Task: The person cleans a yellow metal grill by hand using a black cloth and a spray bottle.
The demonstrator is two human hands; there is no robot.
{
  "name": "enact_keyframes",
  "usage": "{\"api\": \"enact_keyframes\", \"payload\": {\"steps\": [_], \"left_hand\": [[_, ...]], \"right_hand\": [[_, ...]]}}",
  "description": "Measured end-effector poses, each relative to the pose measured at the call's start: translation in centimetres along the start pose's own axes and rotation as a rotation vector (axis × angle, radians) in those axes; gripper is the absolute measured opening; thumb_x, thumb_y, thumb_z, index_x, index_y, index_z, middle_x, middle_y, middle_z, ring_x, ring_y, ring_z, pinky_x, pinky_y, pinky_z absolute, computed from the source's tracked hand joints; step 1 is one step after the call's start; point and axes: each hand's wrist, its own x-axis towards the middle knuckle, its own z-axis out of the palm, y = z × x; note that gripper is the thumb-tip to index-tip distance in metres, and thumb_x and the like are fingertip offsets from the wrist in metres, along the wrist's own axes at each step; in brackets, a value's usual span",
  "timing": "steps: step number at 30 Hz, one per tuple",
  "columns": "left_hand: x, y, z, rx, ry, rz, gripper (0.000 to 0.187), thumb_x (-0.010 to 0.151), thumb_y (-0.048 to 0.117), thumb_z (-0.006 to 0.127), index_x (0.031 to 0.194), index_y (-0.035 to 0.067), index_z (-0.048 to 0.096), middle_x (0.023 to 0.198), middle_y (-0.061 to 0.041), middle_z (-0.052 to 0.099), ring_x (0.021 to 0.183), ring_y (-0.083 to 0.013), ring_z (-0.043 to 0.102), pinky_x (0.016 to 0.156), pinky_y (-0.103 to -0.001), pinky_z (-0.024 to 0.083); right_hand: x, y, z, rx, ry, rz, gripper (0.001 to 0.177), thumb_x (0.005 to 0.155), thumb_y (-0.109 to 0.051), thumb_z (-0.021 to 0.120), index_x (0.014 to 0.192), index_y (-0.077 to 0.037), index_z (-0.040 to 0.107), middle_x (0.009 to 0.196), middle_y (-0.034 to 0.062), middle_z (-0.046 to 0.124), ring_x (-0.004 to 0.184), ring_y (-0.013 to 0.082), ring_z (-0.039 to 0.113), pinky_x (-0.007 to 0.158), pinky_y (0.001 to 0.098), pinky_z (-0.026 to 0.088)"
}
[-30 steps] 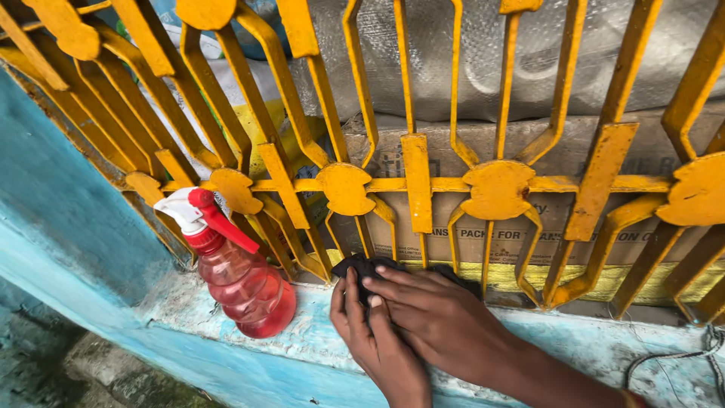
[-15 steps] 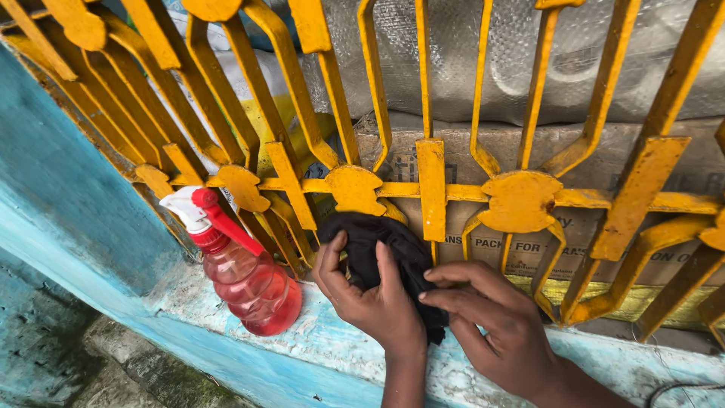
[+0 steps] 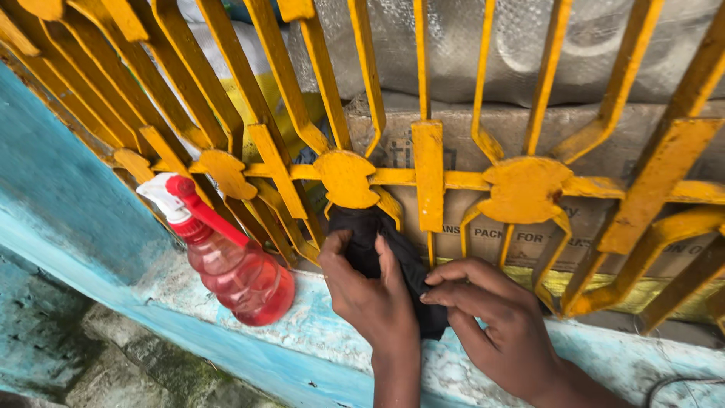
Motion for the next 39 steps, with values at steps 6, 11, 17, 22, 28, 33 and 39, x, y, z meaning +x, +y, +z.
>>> {"api": "enact_keyframes", "payload": {"steps": [6, 11, 17, 22, 28, 33, 39], "left_hand": [[-2.2, -1.1, -2.5, 0.055, -0.195, -0.194, 0.039, 0.079, 0.007, 0.080, 0.110, 0.000, 0.057, 0.100, -0.019, 0.067, 0.092, -0.0390, 0.068, 0.080, -0.044, 0.053], [1.4, 0.3, -0.9, -0.056, 0.015, -0.047, 0.041, 0.080, 0.012, 0.087, 0.105, 0.001, 0.055, 0.097, -0.016, 0.066, 0.086, -0.0347, 0.066, 0.080, -0.042, 0.054], [2.7, 2.6, 0.4, -0.059, 0.148, -0.094, 0.048, 0.080, 0.014, 0.087, 0.105, 0.001, 0.048, 0.093, -0.016, 0.060, 0.080, -0.0333, 0.062, 0.075, -0.042, 0.052], [2.3, 2.3, 0.4, -0.114, 0.020, -0.257, 0.043, 0.082, 0.014, 0.082, 0.103, 0.004, 0.046, 0.089, -0.015, 0.062, 0.078, -0.0330, 0.067, 0.074, -0.042, 0.054], [-0.2, -0.2, -1.3, -0.003, -0.132, -0.283, 0.046, 0.078, 0.013, 0.084, 0.102, 0.003, 0.046, 0.085, -0.018, 0.063, 0.077, -0.0410, 0.064, 0.073, -0.043, 0.054], [-0.5, 0.2, -2.1, -0.054, -0.116, -0.282, 0.049, 0.075, 0.012, 0.084, 0.105, 0.004, 0.047, 0.088, -0.016, 0.065, 0.078, -0.0380, 0.067, 0.072, -0.043, 0.053], [2.7, 1.4, 0.9, -0.172, 0.131, -0.105, 0.051, 0.077, 0.010, 0.087, 0.107, 0.003, 0.046, 0.095, -0.017, 0.060, 0.082, -0.0314, 0.065, 0.076, -0.042, 0.054]], "right_hand": [[-1.2, 0.3, -0.2, 0.061, -0.024, 0.100, 0.027, 0.076, 0.008, 0.065, 0.096, -0.005, 0.079, 0.104, 0.0047, 0.073, 0.087, 0.0159, 0.075, 0.070, 0.0281, 0.057], [-1.8, 0.5, -0.1, 0.084, -0.067, 0.122, 0.031, 0.076, 0.011, 0.062, 0.097, -0.005, 0.079, 0.105, 0.0043, 0.074, 0.084, 0.0142, 0.076, 0.066, 0.0278, 0.058], [-2.1, 0.4, -0.4, 0.072, -0.010, 0.080, 0.031, 0.076, 0.011, 0.061, 0.096, -0.004, 0.079, 0.103, 0.0052, 0.074, 0.081, 0.0148, 0.076, 0.065, 0.0284, 0.057], [-2.5, 0.1, -0.6, 0.077, 0.009, 0.046, 0.028, 0.076, 0.011, 0.062, 0.095, -0.003, 0.077, 0.102, 0.0065, 0.073, 0.086, 0.0174, 0.076, 0.069, 0.0291, 0.057], [-1.2, -1.0, -0.4, 0.007, -0.007, 0.009, 0.035, 0.078, 0.007, 0.064, 0.109, -0.004, 0.074, 0.112, 0.0111, 0.070, 0.101, 0.0249, 0.073, 0.081, 0.0343, 0.058], [2.7, -2.6, 1.1, -0.165, 0.015, -0.215, 0.053, 0.080, 0.008, 0.057, 0.133, 0.005, 0.060, 0.136, 0.0229, 0.057, 0.122, 0.0375, 0.062, 0.099, 0.0420, 0.053], [2.9, -2.5, 2.6, -0.140, 0.089, -0.174, 0.054, 0.078, 0.011, 0.051, 0.132, 0.008, 0.058, 0.135, 0.0253, 0.056, 0.123, 0.0418, 0.061, 0.103, 0.0451, 0.051]]}}
